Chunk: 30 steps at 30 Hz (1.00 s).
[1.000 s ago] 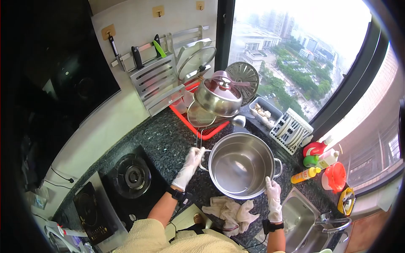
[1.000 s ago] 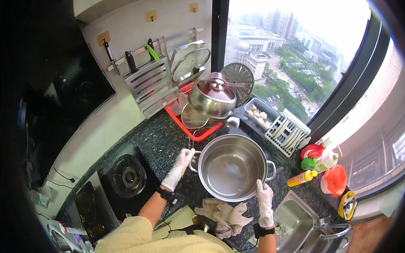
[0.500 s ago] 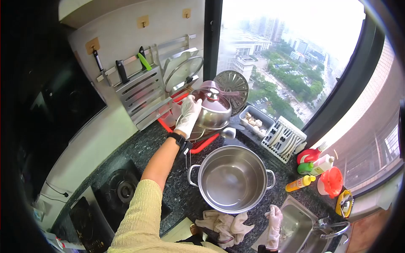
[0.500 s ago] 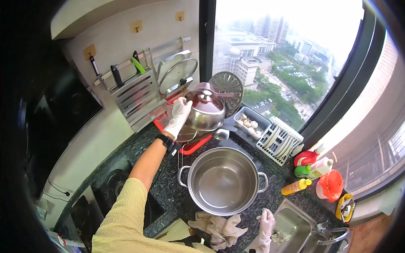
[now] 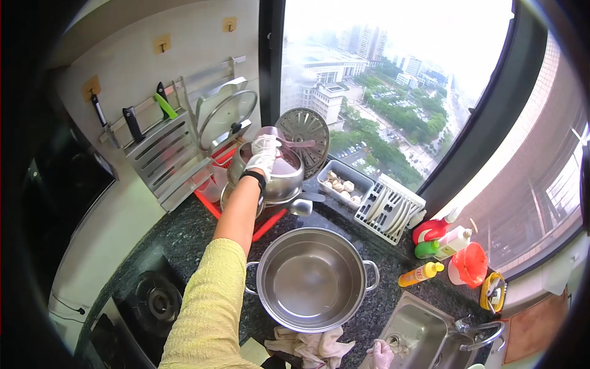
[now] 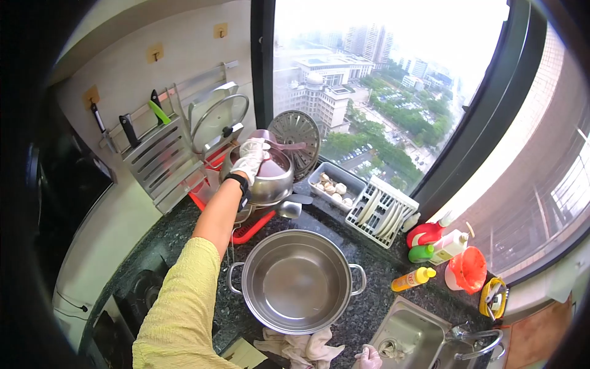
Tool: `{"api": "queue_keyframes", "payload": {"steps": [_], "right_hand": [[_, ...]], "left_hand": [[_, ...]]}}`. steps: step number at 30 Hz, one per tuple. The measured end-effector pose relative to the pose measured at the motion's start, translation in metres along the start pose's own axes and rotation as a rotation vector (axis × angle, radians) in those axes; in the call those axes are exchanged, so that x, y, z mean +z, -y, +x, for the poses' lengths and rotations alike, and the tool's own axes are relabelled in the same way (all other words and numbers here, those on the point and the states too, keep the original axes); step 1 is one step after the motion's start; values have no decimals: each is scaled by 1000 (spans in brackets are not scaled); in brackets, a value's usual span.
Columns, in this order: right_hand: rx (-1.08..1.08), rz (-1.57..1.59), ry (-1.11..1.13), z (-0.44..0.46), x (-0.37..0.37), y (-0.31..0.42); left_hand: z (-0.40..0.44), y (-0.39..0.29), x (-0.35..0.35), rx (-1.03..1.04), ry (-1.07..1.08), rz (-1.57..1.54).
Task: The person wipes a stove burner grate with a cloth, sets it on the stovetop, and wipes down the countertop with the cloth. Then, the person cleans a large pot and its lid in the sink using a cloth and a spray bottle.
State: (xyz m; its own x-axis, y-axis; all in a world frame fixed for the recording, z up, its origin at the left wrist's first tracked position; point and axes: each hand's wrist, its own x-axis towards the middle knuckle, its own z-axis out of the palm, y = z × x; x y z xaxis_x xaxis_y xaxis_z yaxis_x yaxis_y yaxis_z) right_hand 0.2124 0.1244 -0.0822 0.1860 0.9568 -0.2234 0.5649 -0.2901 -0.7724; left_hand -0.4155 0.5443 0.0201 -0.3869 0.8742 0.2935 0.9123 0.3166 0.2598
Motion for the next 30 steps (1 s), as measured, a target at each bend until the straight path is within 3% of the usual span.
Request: {"api": "queue_keyframes", "payload": {"steps": [1,4,7,9,11,16,22,30], "right_hand": [[-9,-7,-8,-1,2,-15],[31,33,-2,-5,7,-35],[46,55,9,-5,13,-41],[46,24,33,-15,10,-5],[6,-13,34,-15,12,-6],[28,-51,63,-22,15,-10],[-83,-121,22,-22,28,-37],[-39,-73,63,-24,36,-36]], "left_hand": [[25,23,37,-44,10,-230],[44,47,73,-30,38,-374],[2,-6,0,4,77,40],[-4,-12,-9,1,74,21],[4,-7,-5,-19,129,-71],[8,-3,-11,-6,186,26],[6,2,-17,19,140,24],[16,22,-13,64,52,-53]]}}
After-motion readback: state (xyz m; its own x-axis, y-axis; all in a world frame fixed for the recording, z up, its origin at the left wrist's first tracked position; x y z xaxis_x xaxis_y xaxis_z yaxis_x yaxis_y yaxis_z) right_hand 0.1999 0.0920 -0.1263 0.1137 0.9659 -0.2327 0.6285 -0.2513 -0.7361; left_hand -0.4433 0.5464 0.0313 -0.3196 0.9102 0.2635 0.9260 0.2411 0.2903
